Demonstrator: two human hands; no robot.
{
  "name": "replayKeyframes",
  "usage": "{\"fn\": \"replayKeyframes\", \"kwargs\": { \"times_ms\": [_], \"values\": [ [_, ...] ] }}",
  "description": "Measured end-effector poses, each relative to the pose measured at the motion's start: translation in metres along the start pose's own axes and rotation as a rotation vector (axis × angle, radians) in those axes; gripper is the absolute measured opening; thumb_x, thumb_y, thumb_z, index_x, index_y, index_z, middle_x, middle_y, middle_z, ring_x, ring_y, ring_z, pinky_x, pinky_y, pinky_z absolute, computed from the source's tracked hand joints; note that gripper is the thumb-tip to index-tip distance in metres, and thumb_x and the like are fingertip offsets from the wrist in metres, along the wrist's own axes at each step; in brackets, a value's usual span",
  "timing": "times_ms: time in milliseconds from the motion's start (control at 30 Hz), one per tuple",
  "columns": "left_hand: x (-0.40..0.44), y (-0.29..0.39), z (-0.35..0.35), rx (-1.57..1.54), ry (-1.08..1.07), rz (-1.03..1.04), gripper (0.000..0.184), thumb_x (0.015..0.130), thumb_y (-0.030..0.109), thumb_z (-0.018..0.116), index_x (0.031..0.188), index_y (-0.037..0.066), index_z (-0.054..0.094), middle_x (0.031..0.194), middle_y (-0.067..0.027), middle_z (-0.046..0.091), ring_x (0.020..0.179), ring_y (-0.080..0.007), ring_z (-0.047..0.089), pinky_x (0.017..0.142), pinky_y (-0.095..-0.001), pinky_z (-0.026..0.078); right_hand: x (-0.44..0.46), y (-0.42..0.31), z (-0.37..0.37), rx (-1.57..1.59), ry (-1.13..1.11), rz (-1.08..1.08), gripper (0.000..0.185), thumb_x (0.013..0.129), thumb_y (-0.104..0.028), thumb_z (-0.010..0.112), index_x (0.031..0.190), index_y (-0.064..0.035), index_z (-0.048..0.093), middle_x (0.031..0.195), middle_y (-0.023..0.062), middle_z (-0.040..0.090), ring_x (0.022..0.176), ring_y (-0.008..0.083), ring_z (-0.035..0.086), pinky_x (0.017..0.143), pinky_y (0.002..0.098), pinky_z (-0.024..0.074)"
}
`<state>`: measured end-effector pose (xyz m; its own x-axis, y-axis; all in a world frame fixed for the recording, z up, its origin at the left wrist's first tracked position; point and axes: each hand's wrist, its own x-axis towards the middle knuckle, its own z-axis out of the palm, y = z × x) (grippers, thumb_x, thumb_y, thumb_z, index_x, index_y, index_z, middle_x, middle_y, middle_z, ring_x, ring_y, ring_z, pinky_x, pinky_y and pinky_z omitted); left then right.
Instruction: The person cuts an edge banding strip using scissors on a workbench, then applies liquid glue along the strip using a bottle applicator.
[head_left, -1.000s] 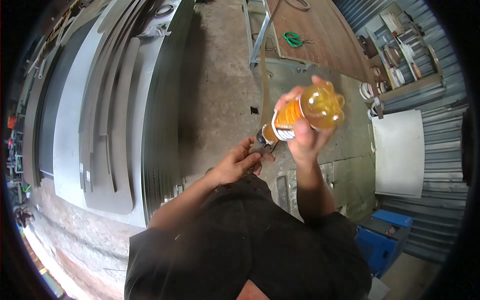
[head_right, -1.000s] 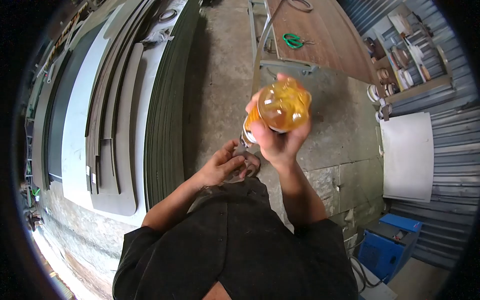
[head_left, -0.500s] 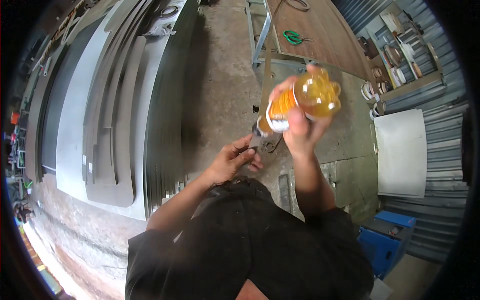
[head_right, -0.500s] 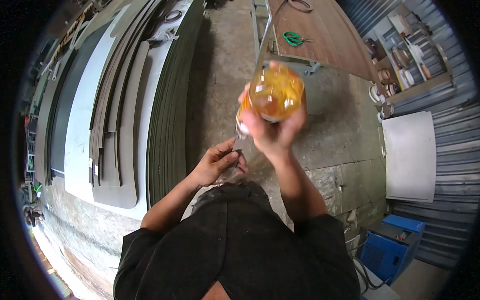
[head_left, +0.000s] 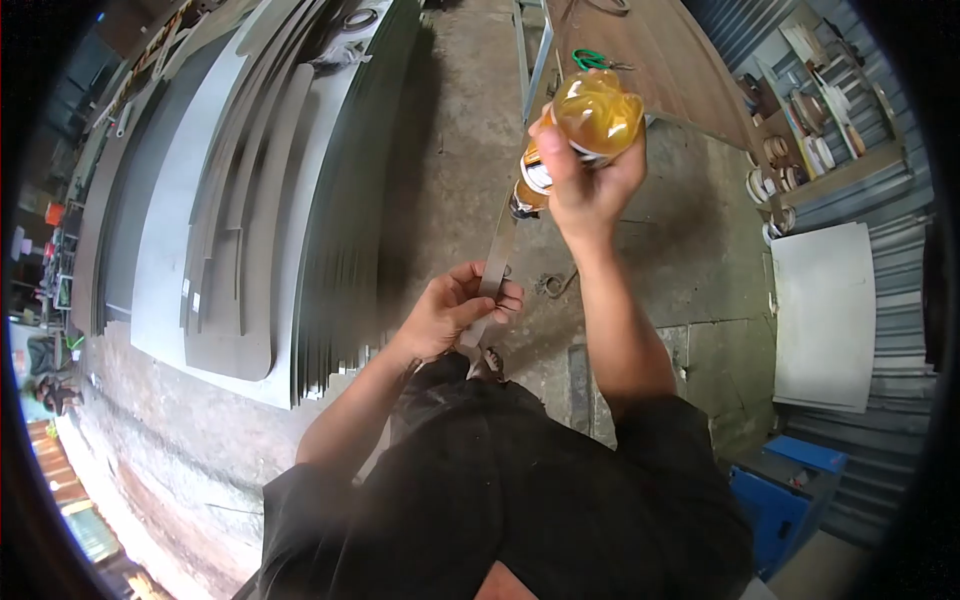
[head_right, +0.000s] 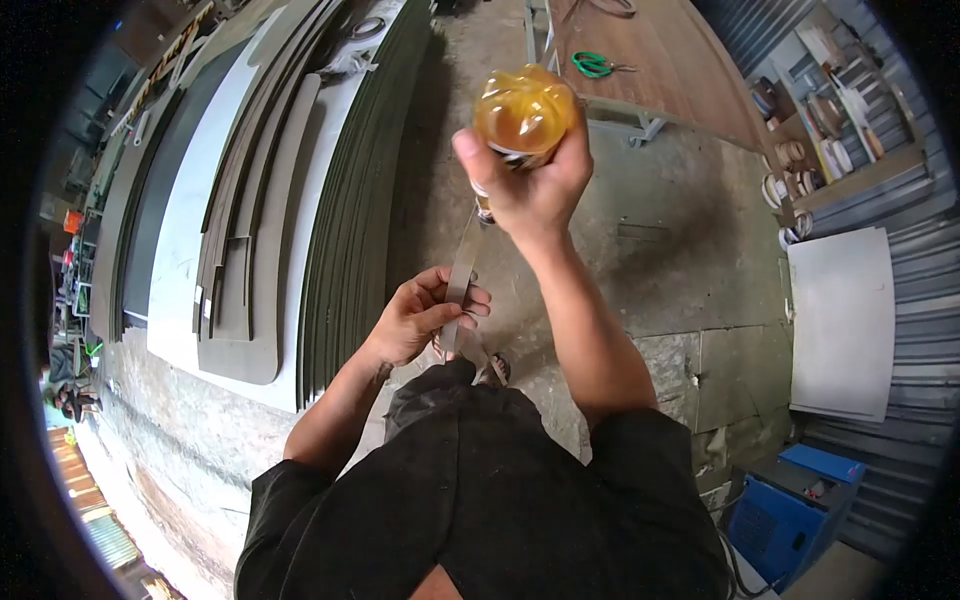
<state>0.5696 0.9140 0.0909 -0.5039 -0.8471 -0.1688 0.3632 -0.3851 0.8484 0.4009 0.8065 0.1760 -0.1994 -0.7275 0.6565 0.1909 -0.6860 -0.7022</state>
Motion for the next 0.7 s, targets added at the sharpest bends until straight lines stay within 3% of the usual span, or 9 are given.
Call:
{"fn": "replayKeyframes", "kwargs": {
  "times_ms": [167,333,367,467,500,700],
  "values": [
    [-0.009,-0.005,0.005,-0.066,0.012,-0.013,0.039,0.097,-0.004,0.051,0.136,-0.002,0.047,0.116,-0.0162,0.064,0.104,-0.0251,0.067,0.09,-0.0383,0.054,-0.029,-0.032,0.006,0.115,-0.079,-0.05,0.071,0.073,-0.027,0.085,0.128,0.0018,0.05,0.104,0.0061,0.063,0.089,0.0135,0.062,0.08,0.0277,0.0515],
    [-0.019,-0.015,0.004,-0.034,-0.024,-0.038,0.05,0.098,-0.002,0.05,0.146,0.001,0.036,0.117,-0.0173,0.063,0.103,-0.0249,0.066,0.09,-0.0394,0.053,-0.026,-0.038,0.012,0.123,-0.055,0.142,0.065,0.073,-0.026,0.085,0.123,0.0006,0.053,0.101,0.0054,0.063,0.092,0.0136,0.062,0.084,0.0289,0.0506],
    [-0.023,-0.018,0.002,-0.004,-0.025,-0.04,0.051,0.098,-0.002,0.049,0.147,0.001,0.034,0.118,-0.0176,0.063,0.103,-0.0247,0.066,0.09,-0.0391,0.053,-0.018,-0.015,0.005,-0.005,-0.061,-0.014,0.061,0.075,-0.024,0.085,0.121,-0.0003,0.053,0.099,0.0046,0.063,0.088,0.0128,0.063,0.079,0.0284,0.0517],
    [-0.037,-0.008,0.005,0.091,-0.047,-0.095,0.053,0.098,-0.002,0.048,0.148,0.0,0.031,0.119,-0.0182,0.063,0.1,-0.0237,0.066,0.09,-0.0373,0.053,-0.009,-0.005,0.009,-0.103,-0.039,-0.054,0.057,0.078,-0.021,0.084,0.121,-0.0001,0.052,0.098,0.0044,0.063,0.081,0.0116,0.063,0.072,0.0272,0.0528],
    [-0.036,-0.008,0.0,0.079,-0.106,-0.108,0.05,0.098,-0.001,0.05,0.145,-0.001,0.035,0.121,-0.0171,0.063,0.099,-0.0216,0.066,0.09,-0.0364,0.052,-0.02,-0.011,0.012,0.021,-0.038,0.013,0.057,0.08,-0.016,0.081,0.125,0.001,0.05,0.098,0.0059,0.063,0.075,0.0112,0.063,0.067,0.0262,0.0531],
    [-0.045,-0.006,-0.011,0.129,-0.089,-0.026,0.041,0.096,0.001,0.055,0.136,-0.002,0.044,0.118,-0.0131,0.066,0.099,-0.0179,0.065,0.089,-0.0336,0.052,-0.078,-0.057,0.042,0.139,-0.029,-0.012,0.069,0.077,-0.015,0.08,0.134,0.0012,0.045,0.093,0.0085,0.064,0.072,0.0141,0.064,0.066,0.0283,0.0543]
  ]
}}
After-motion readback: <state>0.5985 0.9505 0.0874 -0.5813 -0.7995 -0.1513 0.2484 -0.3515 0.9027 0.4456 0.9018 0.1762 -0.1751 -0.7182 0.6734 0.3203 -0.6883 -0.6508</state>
